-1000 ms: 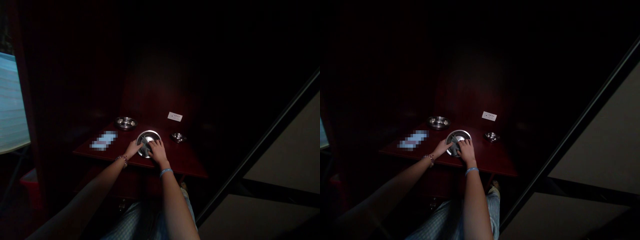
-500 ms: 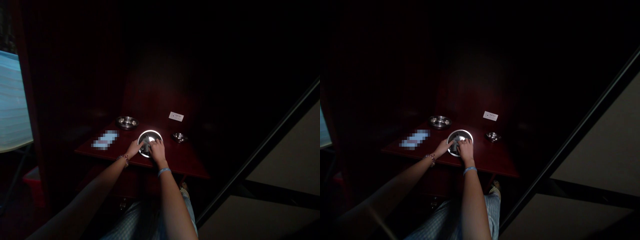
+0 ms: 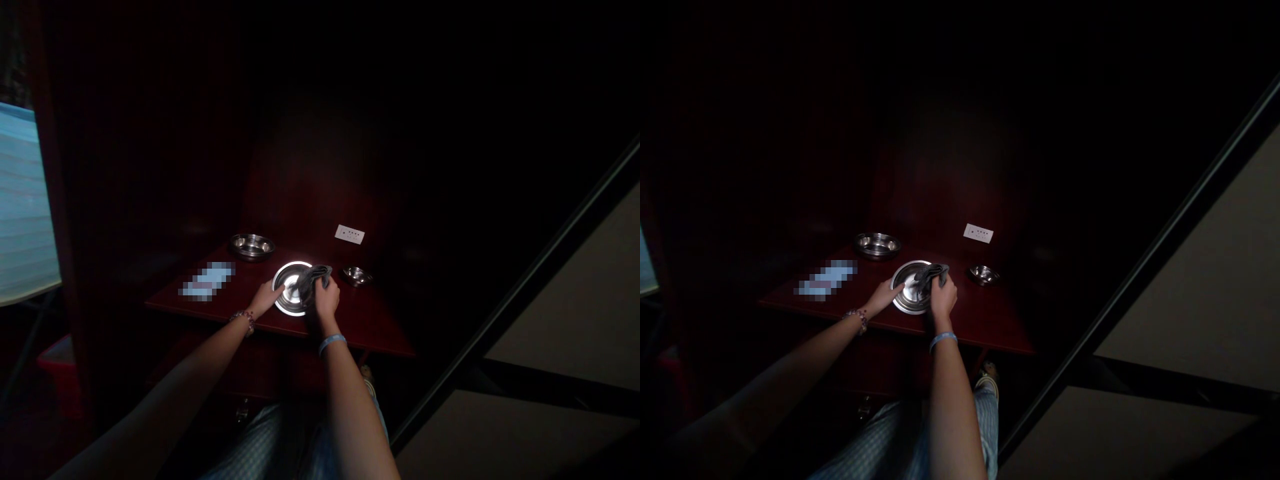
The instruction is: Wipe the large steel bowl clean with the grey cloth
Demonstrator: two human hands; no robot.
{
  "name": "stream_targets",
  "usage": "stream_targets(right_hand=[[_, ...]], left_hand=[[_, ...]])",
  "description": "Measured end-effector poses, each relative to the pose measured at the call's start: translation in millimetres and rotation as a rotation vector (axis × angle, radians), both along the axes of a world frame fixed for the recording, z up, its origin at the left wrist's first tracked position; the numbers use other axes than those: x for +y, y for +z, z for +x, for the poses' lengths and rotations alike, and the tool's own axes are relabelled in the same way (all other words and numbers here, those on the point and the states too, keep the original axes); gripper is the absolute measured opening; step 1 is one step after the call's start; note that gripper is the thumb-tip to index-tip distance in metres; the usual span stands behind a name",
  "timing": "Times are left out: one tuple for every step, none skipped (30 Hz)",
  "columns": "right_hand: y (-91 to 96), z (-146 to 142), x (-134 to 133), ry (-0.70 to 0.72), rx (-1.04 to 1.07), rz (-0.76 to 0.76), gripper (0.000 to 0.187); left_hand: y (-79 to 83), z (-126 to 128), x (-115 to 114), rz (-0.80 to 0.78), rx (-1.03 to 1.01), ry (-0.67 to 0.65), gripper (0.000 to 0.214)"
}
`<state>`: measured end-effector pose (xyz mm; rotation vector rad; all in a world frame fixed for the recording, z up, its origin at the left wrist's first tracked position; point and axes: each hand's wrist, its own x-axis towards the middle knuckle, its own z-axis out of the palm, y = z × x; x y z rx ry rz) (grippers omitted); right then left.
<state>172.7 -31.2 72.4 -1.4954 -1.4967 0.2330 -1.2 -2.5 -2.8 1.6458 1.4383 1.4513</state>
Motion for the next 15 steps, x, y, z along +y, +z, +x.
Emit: stream_targets(right_hand=[[-0.6, 0, 2, 0.002, 0.066, 0.012, 0.037], [-1.1, 0, 4, 0.01, 0.127, 0.026, 0.036], [-1.6, 0, 6, 0.021, 0.182, 0.036, 0.035], [-2.0, -1, 8, 0.03, 0.234, 0.043, 0.034], [-2.5, -1, 10, 0.038, 0.283, 0.046, 0.034], [-2.9, -2, 11, 0.047, 0.332, 0.043, 0.034], [-3.2, -3, 13, 0.064, 0.381, 0.035, 0.034], [-3.5, -4, 13, 0.093, 0.427, 0.021, 0.034], [-3.6, -6, 14, 0.132, 0.468, 0.006, 0.034], [-3.7, -7, 14, 0.18, 0.5, -0.013, 0.033], [-3.5, -9, 14, 0.227, 0.521, -0.034, 0.033], [-3.3, -10, 13, 0.263, 0.535, -0.051, 0.032], [-2.9, -11, 13, 0.289, 0.542, -0.068, 0.032], [-2.6, -12, 12, 0.307, 0.544, -0.089, 0.032], [-2.3, -12, 12, 0.322, 0.543, -0.112, 0.031]], left_hand=[[-0.5, 0, 1, 0.0, 0.001, 0.001, 0.036], [-1.1, 0, 1, -0.001, 0.0, 0.0, 0.036], [-1.5, 0, 2, -0.001, -0.003, -0.004, 0.036], [-1.9, -1, 2, 0.0, -0.006, -0.008, 0.036], [-2.2, -1, 2, 0.001, -0.01, -0.01, 0.036], [-2.4, -1, 2, 0.003, -0.014, -0.012, 0.036], [-2.4, -1, 2, 0.004, -0.018, -0.016, 0.037], [-2.3, -1, 2, 0.005, -0.023, -0.021, 0.037], [-2.1, -1, 1, 0.005, -0.027, -0.024, 0.037], [-1.8, 0, 1, 0.004, -0.03, -0.027, 0.037], [-1.3, 0, 0, 0.003, -0.034, -0.03, 0.037], [-0.7, 0, 0, 0.003, -0.038, -0.031, 0.038], [0.0, 0, 0, 0.002, -0.041, -0.031, 0.038], [0.7, 0, -1, 0.002, -0.042, -0.034, 0.038], [1.4, 0, -1, 0.002, -0.042, -0.039, 0.039]])
